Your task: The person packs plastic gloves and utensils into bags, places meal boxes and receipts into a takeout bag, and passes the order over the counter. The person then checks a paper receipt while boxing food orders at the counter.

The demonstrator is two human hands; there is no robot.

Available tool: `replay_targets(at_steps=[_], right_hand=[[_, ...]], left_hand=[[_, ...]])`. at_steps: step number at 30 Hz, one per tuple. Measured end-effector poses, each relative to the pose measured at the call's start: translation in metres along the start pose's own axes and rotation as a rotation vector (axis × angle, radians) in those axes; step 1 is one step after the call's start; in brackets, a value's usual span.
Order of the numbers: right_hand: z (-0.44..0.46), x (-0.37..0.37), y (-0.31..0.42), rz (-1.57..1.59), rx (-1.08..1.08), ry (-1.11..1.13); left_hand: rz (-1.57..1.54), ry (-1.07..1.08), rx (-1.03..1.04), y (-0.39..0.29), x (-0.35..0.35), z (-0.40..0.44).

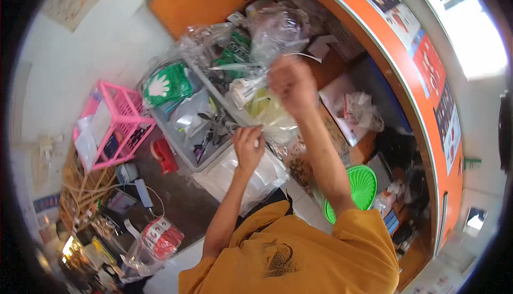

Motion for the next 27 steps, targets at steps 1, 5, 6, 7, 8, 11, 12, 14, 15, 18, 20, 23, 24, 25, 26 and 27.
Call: replay_targets(at_steps=[1, 5, 6, 7, 8, 11, 12, 14, 15, 18, 20, 23, 24, 25, 26, 27], right_hand=[[0.041, -0.094, -0.082, -0.828, 0.067, 0.480], [0.025, -0.256, -0.140, -2.259, 0.290, 0.933], [0.025, -0.258, -0.125, -2.318, 0.394, 0.970], [0.030, -0.247, -0.109, -2.339, 0.490, 1.036], [0.042, -0.193, -0.089, -2.351, 0.879, 1.113], [0.070, -0.127, -0.050, -1.844, 0.788, 1.142], [0.074, -0.080, -0.036, -1.884, 0.783, 1.156], [0.075, 0.018, -0.031, -2.164, 0.562, 0.939], [0.078, 0.048, -0.042, -2.033, 0.074, 0.931], [0.126, 0.091, -0.142, -1.471, -0.344, 0.890], [0.150, 0.100, -0.239, -1.283, -0.324, 0.923], [0.201, 0.053, -0.397, -1.310, -0.417, 1.000], [0.211, 0.049, -0.422, -1.410, -0.425, 0.982], [0.218, 0.044, -0.441, -1.514, -0.426, 0.959], [0.224, 0.041, -0.454, -1.622, -0.423, 0.934], [0.234, 0.042, -0.458, -1.556, -0.399, 0.939]], left_hand=[[0.003, -0.044, -0.023, -0.007, -0.002, -0.006], [-0.031, 0.045, -0.130, -0.016, -0.007, -0.035], [-0.063, 0.085, -0.142, -0.023, -0.006, -0.043], [-0.101, 0.123, -0.155, -0.027, -0.006, -0.049], [-0.137, 0.153, -0.172, -0.027, -0.013, -0.052], [-0.260, 0.244, -0.253, -0.032, -0.032, -0.064], [-0.287, 0.258, -0.300, -0.026, -0.041, -0.073], [-0.381, 0.269, -0.452, -0.010, -0.058, -0.085], [-0.381, 0.210, -0.529, -0.001, -0.063, -0.096], [-0.318, 0.230, -0.642, 0.015, -0.093, -0.101], [-0.292, 0.146, -0.641, 0.019, -0.113, -0.101], [-0.233, 0.023, -0.737, 0.023, -0.147, -0.115], [-0.199, -0.001, -0.801, 0.022, -0.160, -0.126], [-0.168, -0.019, -0.870, 0.022, -0.171, -0.141], [-0.106, -0.056, -0.929, 0.022, -0.182, -0.162], [-0.050, -0.094, -0.990, 0.020, -0.192, -0.183]])
Point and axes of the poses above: each hand's wrist, its own z-axis towards the middle knuckle, its own x-axis out of the palm, y = z × x, the point moved 1 cm from there along z, towards the middle knuckle, and after that the axes turned 14 degrees about z, right-handed, at the moved point
